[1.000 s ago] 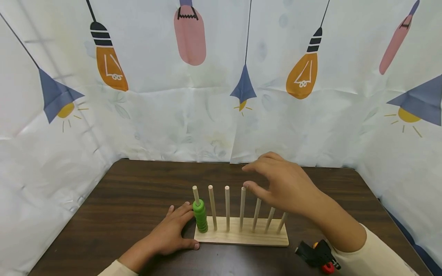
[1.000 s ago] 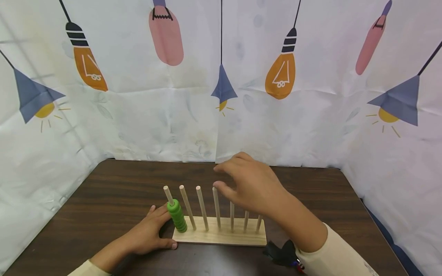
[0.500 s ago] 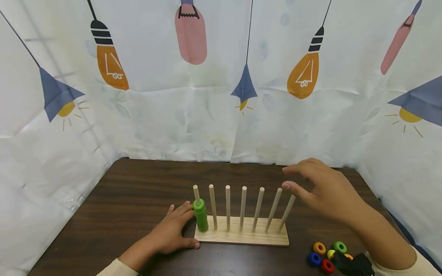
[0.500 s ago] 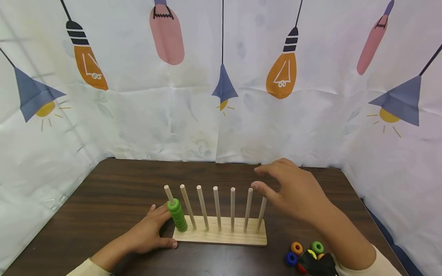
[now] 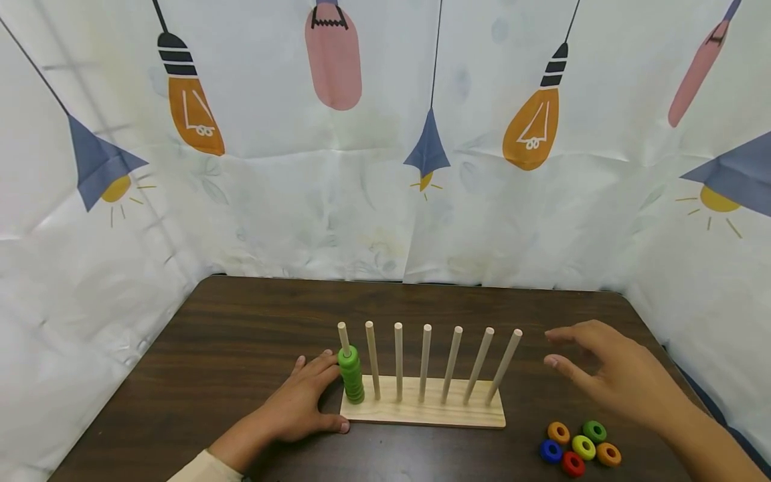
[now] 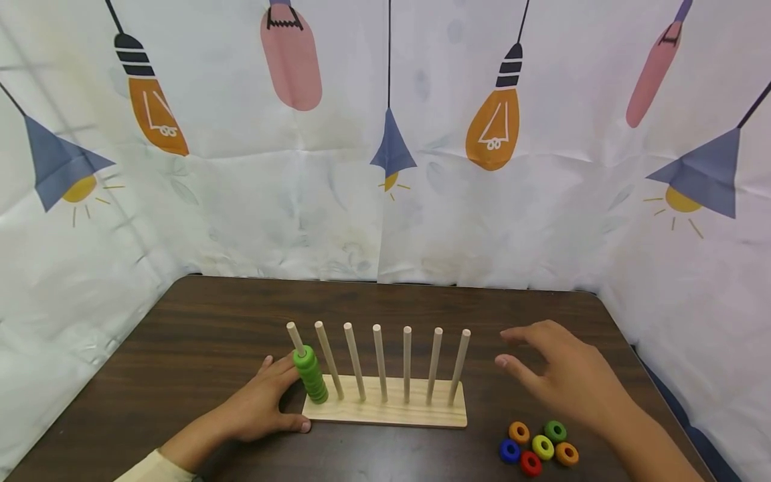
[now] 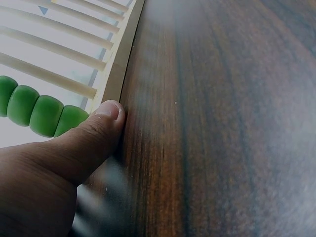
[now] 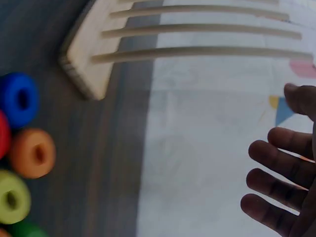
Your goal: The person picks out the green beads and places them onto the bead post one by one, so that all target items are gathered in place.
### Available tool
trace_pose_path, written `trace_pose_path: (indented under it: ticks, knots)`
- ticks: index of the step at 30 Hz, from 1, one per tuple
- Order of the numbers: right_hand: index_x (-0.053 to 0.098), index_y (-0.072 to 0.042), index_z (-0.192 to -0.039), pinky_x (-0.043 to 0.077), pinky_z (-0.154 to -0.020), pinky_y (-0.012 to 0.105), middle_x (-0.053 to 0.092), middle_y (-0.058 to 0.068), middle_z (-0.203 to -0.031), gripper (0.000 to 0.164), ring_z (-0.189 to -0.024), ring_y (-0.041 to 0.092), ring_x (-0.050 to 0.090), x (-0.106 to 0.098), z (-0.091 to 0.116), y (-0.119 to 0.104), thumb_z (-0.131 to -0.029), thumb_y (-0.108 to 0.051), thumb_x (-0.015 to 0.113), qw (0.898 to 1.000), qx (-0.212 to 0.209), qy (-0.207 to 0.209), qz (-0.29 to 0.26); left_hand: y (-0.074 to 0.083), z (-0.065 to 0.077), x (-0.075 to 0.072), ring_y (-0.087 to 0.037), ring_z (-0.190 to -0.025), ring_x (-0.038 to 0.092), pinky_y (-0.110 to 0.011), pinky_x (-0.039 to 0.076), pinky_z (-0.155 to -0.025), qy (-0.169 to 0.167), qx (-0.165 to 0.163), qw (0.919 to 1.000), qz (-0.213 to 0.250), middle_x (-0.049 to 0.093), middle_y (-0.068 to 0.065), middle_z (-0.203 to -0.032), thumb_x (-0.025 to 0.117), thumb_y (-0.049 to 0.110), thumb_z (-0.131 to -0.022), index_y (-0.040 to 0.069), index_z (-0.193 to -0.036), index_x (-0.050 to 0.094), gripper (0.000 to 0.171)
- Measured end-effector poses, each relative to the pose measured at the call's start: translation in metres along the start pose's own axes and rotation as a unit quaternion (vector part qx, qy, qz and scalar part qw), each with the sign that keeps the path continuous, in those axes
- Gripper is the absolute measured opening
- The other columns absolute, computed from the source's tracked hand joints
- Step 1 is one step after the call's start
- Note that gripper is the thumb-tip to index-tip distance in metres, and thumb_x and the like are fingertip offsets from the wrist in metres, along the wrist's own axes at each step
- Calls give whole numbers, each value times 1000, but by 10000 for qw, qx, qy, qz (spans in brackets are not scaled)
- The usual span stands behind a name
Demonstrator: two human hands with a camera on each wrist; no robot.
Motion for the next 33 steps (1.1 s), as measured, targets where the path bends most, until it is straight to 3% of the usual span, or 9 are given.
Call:
trace_pose_path:
  ticks: [4, 9, 15, 18, 20, 23, 27, 30, 33]
  knots:
    - [72, -20, -120, 58, -74, 49, 68, 1, -120, 36, -99, 26, 68, 19, 18, 24, -90, -39, 80, 9971, 470, -565, -193, 0, 0, 0, -39, -151, 25, -70, 10, -117, -18, -24, 10000, 0, 39, -13, -159, 81, 65, -76, 15, -150, 51, 94]
    - [73, -20, -116, 58, -74, 44, 68, -2, -117, 36, -98, 26, 67, 44, 42, 55, -89, -42, 80, 9887, 793, -1243, -285, 2, 0, -1, -39, -151, 26, -70, 10, -118, -24, -38, 10000, 8, 40, -12, -159, 82, 65, -76, 13, -150, 52, 95]
    - [73, -17, -112, 57, -74, 48, 69, 1, -113, 32, -95, 26, 66, 69, 64, 85, -90, -40, 79, 9671, 1294, -2105, -600, 2, 1, -1, -39, -151, 27, -70, 11, -118, 16, -5, 10000, -30, 42, -10, -158, 82, 64, -76, 13, -149, 52, 94]
    - [73, -19, -108, 56, -72, 41, 68, -2, -109, 27, -94, 21, 63, 78, 72, 95, -91, -38, 78, 9577, 1451, -2408, -619, 1, 1, 0, -39, -151, 27, -70, 11, -117, 40, 10, 10000, -45, 42, -10, -157, 82, 64, -76, 13, -149, 52, 94]
    - [73, -21, -108, 54, -69, 33, 67, -5, -107, 24, -91, 15, 61, 81, 77, 99, -92, -39, 77, 9553, 1460, -2499, -599, 0, 1, 0, -39, -151, 27, -70, 11, -117, 51, 24, 10000, -49, 42, -9, -157, 82, 64, -76, 13, -149, 53, 94]
    - [73, -22, -106, 52, -65, 27, 66, -7, -105, 21, -88, 10, 61, 84, 81, 103, -92, -37, 77, 9609, 1160, -2447, -583, 1, 1, 0, -39, -150, 27, -70, 12, -117, 67, 32, 10000, -46, 43, -9, -157, 82, 64, -76, 13, -148, 53, 93]
    - [74, -21, -106, 53, -65, 26, 68, -8, -105, 21, -88, 8, 64, 87, 85, 106, -91, -35, 78, 9661, 976, -2315, -591, 0, 1, 0, -39, -151, 27, -70, 12, -117, 65, 16, 10000, -17, 43, -10, -157, 82, 64, -76, 13, -148, 53, 93]
    - [74, -22, -108, 55, -68, 29, 69, -9, -107, 23, -90, 13, 66, 89, 86, 107, -90, -36, 80, 9645, 1153, -2317, -523, 0, 1, 0, -38, -151, 27, -69, 11, -118, 46, -2, 10000, -4, 42, -10, -157, 82, 65, -76, 13, -149, 53, 94]
    - [75, -20, -110, 58, -74, 38, 69, -6, -109, 27, -96, 21, 67, 90, 87, 110, -88, -36, 81, 9577, 1545, -2367, -531, -1, 1, 1, -38, -151, 26, -69, 11, -118, 29, -15, 10000, -13, 42, -10, -158, 81, 66, -76, 13, -149, 52, 95]
Point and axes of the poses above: each hand's wrist, its own z-axis away from the middle knuckle, its own x-axis out of the palm, y = z × x, the point moved 6 cm from there along -z, towards the middle knuckle
